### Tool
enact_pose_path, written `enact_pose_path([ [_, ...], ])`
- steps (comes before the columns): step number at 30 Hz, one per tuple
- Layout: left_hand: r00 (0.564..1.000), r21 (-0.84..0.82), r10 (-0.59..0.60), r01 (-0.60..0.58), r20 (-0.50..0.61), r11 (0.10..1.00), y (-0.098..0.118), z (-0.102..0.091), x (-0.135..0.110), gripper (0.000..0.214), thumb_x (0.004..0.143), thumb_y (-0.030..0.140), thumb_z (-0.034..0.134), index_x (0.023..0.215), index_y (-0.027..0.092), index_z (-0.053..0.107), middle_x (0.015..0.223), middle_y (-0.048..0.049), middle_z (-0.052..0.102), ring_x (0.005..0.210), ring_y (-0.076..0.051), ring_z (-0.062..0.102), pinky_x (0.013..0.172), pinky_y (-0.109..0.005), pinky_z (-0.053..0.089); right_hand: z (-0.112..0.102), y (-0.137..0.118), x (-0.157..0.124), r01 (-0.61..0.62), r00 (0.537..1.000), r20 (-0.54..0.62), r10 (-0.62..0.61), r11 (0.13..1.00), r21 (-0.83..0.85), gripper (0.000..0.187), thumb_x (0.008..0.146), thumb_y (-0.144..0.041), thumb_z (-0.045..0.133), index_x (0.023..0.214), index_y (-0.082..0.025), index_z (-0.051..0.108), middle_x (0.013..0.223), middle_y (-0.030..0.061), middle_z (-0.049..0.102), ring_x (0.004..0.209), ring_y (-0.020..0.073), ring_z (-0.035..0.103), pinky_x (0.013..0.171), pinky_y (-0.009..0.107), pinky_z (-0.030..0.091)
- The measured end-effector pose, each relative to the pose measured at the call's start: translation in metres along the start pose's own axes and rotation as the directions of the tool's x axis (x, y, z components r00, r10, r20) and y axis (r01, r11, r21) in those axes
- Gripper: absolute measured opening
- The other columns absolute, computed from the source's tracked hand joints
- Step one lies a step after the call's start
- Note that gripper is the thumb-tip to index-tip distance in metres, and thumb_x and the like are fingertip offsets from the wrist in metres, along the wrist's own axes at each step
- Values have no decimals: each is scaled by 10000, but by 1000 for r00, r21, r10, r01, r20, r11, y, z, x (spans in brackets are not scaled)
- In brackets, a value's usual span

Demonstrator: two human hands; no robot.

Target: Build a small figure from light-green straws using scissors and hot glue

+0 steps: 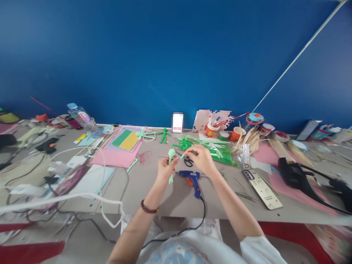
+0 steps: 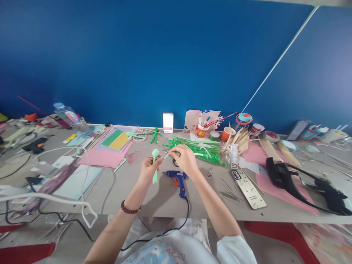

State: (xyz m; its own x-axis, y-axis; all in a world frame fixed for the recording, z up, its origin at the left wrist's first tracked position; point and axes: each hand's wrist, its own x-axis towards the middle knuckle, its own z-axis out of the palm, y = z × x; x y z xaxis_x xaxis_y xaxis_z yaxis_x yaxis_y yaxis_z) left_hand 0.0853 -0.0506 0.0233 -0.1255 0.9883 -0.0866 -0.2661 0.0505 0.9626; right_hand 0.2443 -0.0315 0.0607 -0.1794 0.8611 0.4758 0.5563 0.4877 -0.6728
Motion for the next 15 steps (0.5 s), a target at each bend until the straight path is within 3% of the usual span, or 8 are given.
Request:
enact_pose_path([
  [4,991,12,93,-92,-97,996,-5,1,8,299,595,412,736,627,142,610,477,52,455,400,-55,364,411,-212,291,9,-22,-12,41,995,-89,-54,990,-133,131,830,-251,565,749,-236,667,758,35,668,774,199,578,683,301,427],
  [7,987,-54,90,-98,-135,994,-2,1,7,306,607,408,734,600,149,572,489,49,469,419,-54,383,438,-210,304,22,-30,-24,64,985,-148,-89,983,-171,146,851,-233,532,763,-225,649,754,44,662,751,194,573,698,309,423],
  [12,996,-288,-76,63,-36,955,11,1,0,281,571,336,770,586,151,559,589,24,533,483,-54,453,473,-200,350,34,-24,-31,33,981,-188,-51,994,-101,141,848,-208,521,759,-215,630,750,45,654,756,193,583,693,306,436],
  [15,992,-326,-117,124,40,937,15,0,-3,253,577,308,773,604,144,581,586,26,523,481,-50,446,454,-195,339,32,-17,-27,27,985,-169,-32,999,-32,150,849,-228,529,734,-212,623,741,46,648,735,189,585,673,301,448],
])
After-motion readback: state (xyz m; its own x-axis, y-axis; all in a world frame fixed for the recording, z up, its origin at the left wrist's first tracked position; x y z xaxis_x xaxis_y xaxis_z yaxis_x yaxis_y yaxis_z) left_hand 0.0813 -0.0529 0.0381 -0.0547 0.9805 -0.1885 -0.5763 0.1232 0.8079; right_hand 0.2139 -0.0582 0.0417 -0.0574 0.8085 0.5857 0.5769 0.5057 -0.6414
